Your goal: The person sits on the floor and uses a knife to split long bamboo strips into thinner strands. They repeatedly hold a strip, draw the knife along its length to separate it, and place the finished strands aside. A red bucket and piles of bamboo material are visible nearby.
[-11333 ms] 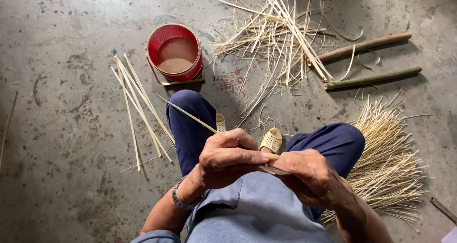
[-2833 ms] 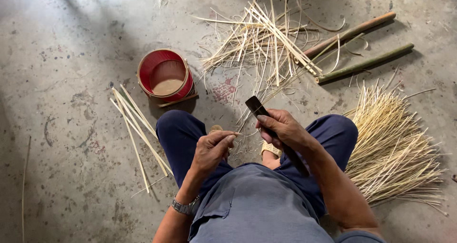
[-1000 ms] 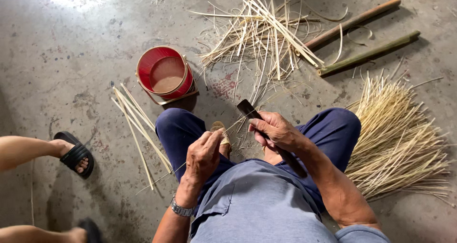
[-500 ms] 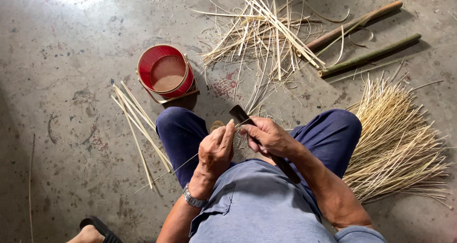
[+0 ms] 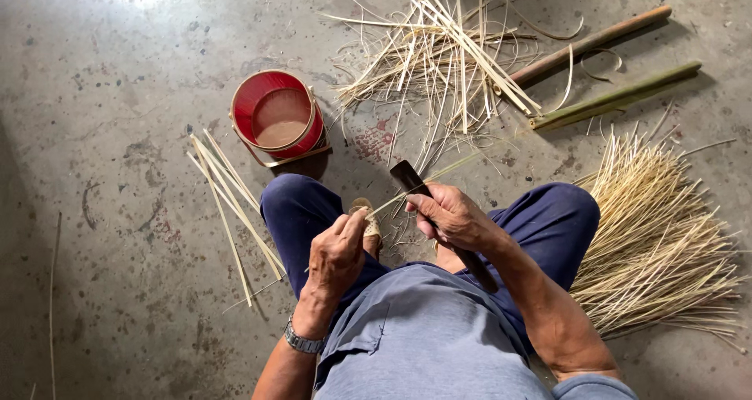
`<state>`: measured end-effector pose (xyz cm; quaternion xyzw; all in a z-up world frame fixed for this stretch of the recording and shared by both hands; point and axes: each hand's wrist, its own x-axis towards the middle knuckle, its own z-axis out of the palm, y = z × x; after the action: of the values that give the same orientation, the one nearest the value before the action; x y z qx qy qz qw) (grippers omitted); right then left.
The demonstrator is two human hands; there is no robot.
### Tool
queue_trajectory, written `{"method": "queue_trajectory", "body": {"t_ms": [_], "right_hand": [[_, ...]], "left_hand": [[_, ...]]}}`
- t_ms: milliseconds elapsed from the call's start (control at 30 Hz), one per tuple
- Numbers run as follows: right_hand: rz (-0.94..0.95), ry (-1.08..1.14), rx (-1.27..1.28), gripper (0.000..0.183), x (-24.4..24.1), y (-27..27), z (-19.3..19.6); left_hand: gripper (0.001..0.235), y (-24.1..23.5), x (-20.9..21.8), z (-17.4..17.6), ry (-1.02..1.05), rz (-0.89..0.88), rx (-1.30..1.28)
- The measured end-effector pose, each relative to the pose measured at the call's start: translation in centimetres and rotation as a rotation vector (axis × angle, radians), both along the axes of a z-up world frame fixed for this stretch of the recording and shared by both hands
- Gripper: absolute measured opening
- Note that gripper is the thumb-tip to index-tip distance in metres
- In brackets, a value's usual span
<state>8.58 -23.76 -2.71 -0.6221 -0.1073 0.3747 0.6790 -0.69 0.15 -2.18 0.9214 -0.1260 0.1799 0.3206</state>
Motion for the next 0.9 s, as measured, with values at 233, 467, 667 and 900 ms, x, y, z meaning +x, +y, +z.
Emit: {"method": "queue_trajectory", "body": {"t_ms": [233, 467, 667, 900], "right_hand": [[0.001, 0.206, 0.172, 0.028, -0.6, -0.3, 0.0], [0.046, -0.095, -0.095, 0.032, -1.3, 0.8, -0.5], [0.036, 0.111, 0.044, 0.031, -1.7, 1.1, -0.7], [0.056, 0.034, 0.020, 0.029, -1.6, 1.7, -0.9]], "left_hand": [[0.019, -0.4, 0.0, -0.1, 0.063, -0.090, -0.145], [0.008, -1.1, 0.6, -0.3, 0.212, -0.129, -0.342], [0.005, -1.7, 0.7, -0.4, 0.128, -0.143, -0.323], [0.022, -2.5, 1.2, 0.0, 0.075, -0.054, -0.210]]}}
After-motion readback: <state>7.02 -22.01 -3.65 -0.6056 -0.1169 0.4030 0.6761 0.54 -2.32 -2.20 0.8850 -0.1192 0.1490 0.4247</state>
